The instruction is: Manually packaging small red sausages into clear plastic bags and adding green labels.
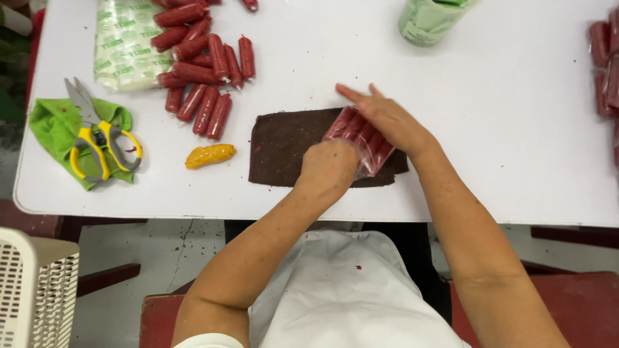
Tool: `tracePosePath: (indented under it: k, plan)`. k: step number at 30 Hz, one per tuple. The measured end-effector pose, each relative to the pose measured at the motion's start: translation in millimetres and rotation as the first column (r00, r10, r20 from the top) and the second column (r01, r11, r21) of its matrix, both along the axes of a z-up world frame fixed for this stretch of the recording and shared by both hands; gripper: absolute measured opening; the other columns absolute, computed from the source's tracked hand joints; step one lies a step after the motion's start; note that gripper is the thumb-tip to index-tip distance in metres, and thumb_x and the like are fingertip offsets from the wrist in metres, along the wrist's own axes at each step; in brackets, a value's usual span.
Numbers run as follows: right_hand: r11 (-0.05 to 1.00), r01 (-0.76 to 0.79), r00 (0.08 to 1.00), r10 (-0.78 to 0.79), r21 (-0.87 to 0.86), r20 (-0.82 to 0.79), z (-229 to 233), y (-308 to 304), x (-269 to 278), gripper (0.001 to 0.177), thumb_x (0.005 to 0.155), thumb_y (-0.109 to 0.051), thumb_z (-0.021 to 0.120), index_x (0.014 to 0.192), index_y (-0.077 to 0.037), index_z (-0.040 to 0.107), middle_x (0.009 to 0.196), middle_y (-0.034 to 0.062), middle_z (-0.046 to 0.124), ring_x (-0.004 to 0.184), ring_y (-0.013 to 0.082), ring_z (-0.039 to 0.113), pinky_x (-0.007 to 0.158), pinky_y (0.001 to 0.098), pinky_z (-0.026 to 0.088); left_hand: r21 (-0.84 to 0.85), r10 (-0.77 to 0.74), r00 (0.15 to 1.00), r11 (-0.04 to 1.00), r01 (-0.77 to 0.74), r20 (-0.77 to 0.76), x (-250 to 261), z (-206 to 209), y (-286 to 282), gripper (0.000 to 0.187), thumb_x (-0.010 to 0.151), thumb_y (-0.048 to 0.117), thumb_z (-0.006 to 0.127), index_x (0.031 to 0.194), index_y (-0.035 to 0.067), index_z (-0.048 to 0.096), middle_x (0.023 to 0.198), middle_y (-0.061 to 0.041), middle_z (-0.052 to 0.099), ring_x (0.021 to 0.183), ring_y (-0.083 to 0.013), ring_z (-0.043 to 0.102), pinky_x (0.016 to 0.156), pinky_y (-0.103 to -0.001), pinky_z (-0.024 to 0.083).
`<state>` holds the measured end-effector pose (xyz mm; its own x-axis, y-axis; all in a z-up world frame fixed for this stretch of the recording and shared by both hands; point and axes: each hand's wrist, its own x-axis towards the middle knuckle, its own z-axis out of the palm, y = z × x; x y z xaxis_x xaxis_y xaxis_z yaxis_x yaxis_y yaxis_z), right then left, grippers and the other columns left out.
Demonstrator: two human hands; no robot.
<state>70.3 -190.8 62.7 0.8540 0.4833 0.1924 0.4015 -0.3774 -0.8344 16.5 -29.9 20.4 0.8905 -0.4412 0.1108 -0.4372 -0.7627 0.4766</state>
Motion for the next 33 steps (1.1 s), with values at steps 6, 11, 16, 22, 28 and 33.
tracePosePath:
  k: [6, 11, 16, 22, 28, 33]
  plan:
    - [0.887, 0.190, 0.925, -0.304, 0.420, 0.225, 48.2, -29.3, -95.4, 0.061, 0.103, -0.034, 0.055, 0.152, -0.001, 0.038, 0.154, 0.0222, 0.045, 0.150, 0.0421, 0.043, 0.136, 0.0558, 0.031, 0.081, 0.142, 0.909, 0.990, -0.120, -0.391, -77.2, 50.7, 103.0, 0.021, 0.098, 0.038, 0.057, 0.108, 0.022, 0.065, 0.074, -0.012, 0.070, 0.072, -0.0400, 0.065, 0.065, -0.048, 0.047]
    - [0.969, 0.234, 0.889, -0.178, -0.085, 0.421, 24.2, 43.2, -144.5, 0.072, 0.087, -0.039, 0.074, 0.146, -0.008, 0.048, 0.152, 0.0160, 0.046, 0.142, 0.0379, 0.044, 0.121, 0.0559, 0.029, 0.324, 0.337, 0.926, 0.868, -0.376, 0.171, -113.6, 52.2, 160.6, 0.081, 0.080, 0.011, 0.067, 0.154, 0.029, 0.041, 0.105, -0.015, 0.036, 0.093, -0.0418, 0.034, 0.074, -0.058, 0.034]
    - [0.819, 0.463, 0.736, -0.143, -0.338, 0.662, -42.9, 81.6, -107.5, 0.075, 0.083, -0.006, 0.067, 0.154, -0.011, 0.043, 0.154, 0.0165, 0.045, 0.135, 0.0364, 0.047, 0.108, 0.0546, 0.034, -0.044, 0.205, 0.978, 0.978, -0.203, 0.036, -68.8, 58.9, 104.2, 0.105, 0.072, 0.006, 0.084, 0.161, 0.010, 0.028, 0.162, -0.036, 0.012, 0.145, -0.0633, 0.006, 0.109, -0.073, 0.020]
    - [0.852, 0.471, 0.746, -0.244, -0.231, 0.620, -56.5, 37.8, -118.4, 0.067, 0.082, 0.011, 0.053, 0.145, -0.011, 0.058, 0.109, 0.0131, 0.066, 0.094, 0.0339, 0.064, 0.087, 0.0432, 0.052, 0.188, 0.179, 0.959, 0.957, -0.222, 0.220, -21.0, -24.9, 48.4, 0.034, 0.082, 0.047, 0.069, 0.094, 0.015, 0.070, 0.079, -0.007, 0.062, 0.081, -0.0295, 0.065, 0.056, -0.043, 0.054]
    - [0.768, 0.536, 0.665, -0.129, -0.349, 0.736, -66.1, 42.0, -129.6, 0.056, 0.075, -0.013, 0.068, 0.129, -0.026, 0.070, 0.128, -0.0033, 0.063, 0.113, 0.0217, 0.056, 0.096, 0.0417, 0.040, 0.156, 0.000, 0.991, 0.987, -0.021, 0.130, -78.9, -27.7, 46.8, 0.011, 0.083, 0.015, 0.061, 0.075, 0.011, 0.066, 0.053, -0.006, 0.059, 0.051, -0.0271, 0.065, 0.042, -0.039, 0.050]
    - [0.781, 0.514, 0.698, -0.139, -0.356, 0.702, -96.8, 37.5, -100.4, 0.032, 0.078, -0.025, 0.074, 0.109, -0.033, 0.074, 0.102, -0.0087, 0.064, 0.091, 0.0174, 0.061, 0.082, 0.0340, 0.045, 0.104, -0.056, 0.990, 0.994, 0.043, 0.126, -91.4, -24.3, 60.4, 0.011, 0.083, 0.012, 0.062, 0.073, 0.007, 0.064, 0.052, -0.006, 0.058, 0.050, -0.0233, 0.065, 0.044, -0.032, 0.052]
